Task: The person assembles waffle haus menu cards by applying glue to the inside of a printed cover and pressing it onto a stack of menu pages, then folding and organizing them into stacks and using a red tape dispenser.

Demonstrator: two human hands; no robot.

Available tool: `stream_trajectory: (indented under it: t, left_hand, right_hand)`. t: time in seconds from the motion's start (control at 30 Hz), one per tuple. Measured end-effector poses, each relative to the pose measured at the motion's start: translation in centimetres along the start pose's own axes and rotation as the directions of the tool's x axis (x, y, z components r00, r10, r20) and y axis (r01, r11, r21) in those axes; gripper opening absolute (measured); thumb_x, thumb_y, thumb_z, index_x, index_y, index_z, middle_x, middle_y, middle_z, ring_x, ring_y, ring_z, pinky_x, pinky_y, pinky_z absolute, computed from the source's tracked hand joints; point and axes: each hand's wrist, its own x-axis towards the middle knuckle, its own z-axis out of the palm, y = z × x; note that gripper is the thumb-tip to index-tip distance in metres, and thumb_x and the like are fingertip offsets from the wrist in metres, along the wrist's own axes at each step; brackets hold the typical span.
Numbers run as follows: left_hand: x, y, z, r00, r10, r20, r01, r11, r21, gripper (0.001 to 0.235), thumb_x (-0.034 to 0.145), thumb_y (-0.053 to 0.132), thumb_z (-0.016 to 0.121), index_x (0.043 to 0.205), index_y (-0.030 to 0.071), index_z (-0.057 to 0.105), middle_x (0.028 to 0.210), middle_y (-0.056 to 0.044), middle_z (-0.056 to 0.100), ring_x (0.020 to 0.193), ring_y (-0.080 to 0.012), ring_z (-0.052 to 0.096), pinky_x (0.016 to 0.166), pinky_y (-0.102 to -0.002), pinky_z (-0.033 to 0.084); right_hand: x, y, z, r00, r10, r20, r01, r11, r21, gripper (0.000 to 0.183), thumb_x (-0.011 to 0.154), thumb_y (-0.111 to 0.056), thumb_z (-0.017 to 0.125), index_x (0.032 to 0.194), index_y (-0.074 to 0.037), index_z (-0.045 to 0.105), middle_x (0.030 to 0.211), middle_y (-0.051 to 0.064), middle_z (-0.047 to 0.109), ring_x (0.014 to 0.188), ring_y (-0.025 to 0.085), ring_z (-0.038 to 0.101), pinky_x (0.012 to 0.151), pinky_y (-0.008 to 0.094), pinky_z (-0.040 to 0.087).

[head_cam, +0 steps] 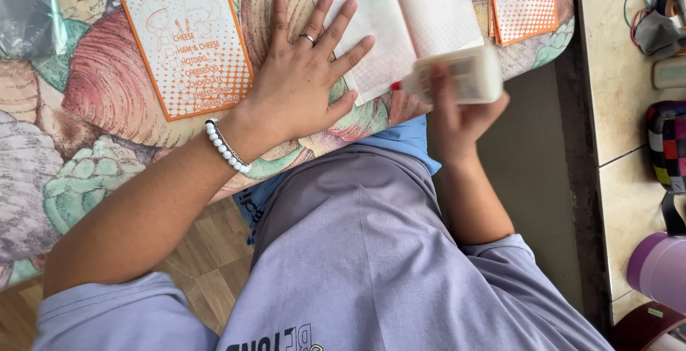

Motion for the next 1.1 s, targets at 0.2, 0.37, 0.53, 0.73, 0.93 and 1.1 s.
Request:
stream_trajectory:
  t: [0.2,0.37,0.53,0.73,0.93,1.1]
  left_hand:
    - [0.0,0.2,0.0,1.000,0.018,-0.023,-0.018,1.000,0.010,0.069,0.100,0.051,0.047,0.161,0.018,0.047,0.170,-0.027,0.027,0.155,-0.0504,0.020,0.113,-0.083,0.002]
    - [-0.1,0.2,-0.1,0.999,-0.005,-0.033,0.005,1.000,0.026,0.069,0.098,0.051,0.050,0.159,0.019,0.050,0.169,-0.029,0.025,0.155,-0.0489,0.023,0.110,-0.086,0.005]
    - [-0.1,0.1,-0.1,0.999,-0.008,-0.031,0.008,1.000,-0.020,0.069,0.098,0.049,0.051,0.160,0.020,0.049,0.169,-0.031,0.023,0.156,-0.0483,0.019,0.111,-0.086,0.002]
    - [-0.1,0.1,-0.3,0.999,-0.004,-0.032,0.003,1.000,-0.028,0.068,0.098,0.049,0.052,0.160,0.019,0.050,0.168,-0.031,0.024,0.155,-0.0484,0.021,0.111,-0.086,0.003]
    - [0.0,-0.1,-0.1,0.998,0.018,-0.058,-0.019,1.000,-0.011,0.069,0.097,0.049,0.053,0.159,0.018,0.052,0.167,-0.033,0.028,0.154,-0.0513,0.025,0.111,-0.085,0.003]
    - [0.0,-0.4,-0.3,0.997,0.035,-0.068,-0.036,0.999,-0.014,0.070,0.097,0.049,0.054,0.159,0.016,0.054,0.167,-0.033,0.029,0.155,-0.0507,0.020,0.112,-0.084,0.004]
  right_hand:
    - [0.4,0.6,0.0,0.976,-0.144,-0.165,0.151,0.988,0.030,0.037,0.088,-0.015,0.087,0.083,-0.004,0.052,0.080,0.010,0.064,0.072,0.017,0.063,0.056,0.033,0.053]
    - [-1.1,0.1,0.5,0.992,0.033,-0.118,-0.036,0.999,-0.021,0.046,0.086,-0.026,0.088,0.071,-0.004,0.049,0.071,0.004,0.056,0.066,0.010,0.055,0.051,0.030,0.049]
    - [2.4,0.8,-1.0,0.980,-0.157,-0.124,0.149,0.986,-0.070,0.032,0.095,-0.023,0.080,0.082,-0.003,0.059,0.074,0.004,0.060,0.066,0.014,0.059,0.055,0.030,0.050]
    - [1.3,0.8,-0.9,0.989,-0.134,-0.061,0.133,0.991,-0.025,0.033,0.096,-0.021,0.079,0.079,-0.004,0.055,0.072,0.002,0.057,0.065,0.012,0.056,0.056,0.028,0.047]
    - [2.7,2.0,-1.8,0.970,-0.206,-0.131,0.198,0.977,-0.073,0.026,0.097,-0.020,0.079,0.089,-0.002,0.062,0.080,0.006,0.064,0.072,0.017,0.063,0.061,0.032,0.054]
    - [2.8,2.2,-1.9,0.973,-0.213,-0.087,0.213,0.977,-0.015,0.028,0.097,-0.020,0.079,0.087,-0.003,0.060,0.075,0.005,0.062,0.066,0.016,0.061,0.057,0.032,0.054]
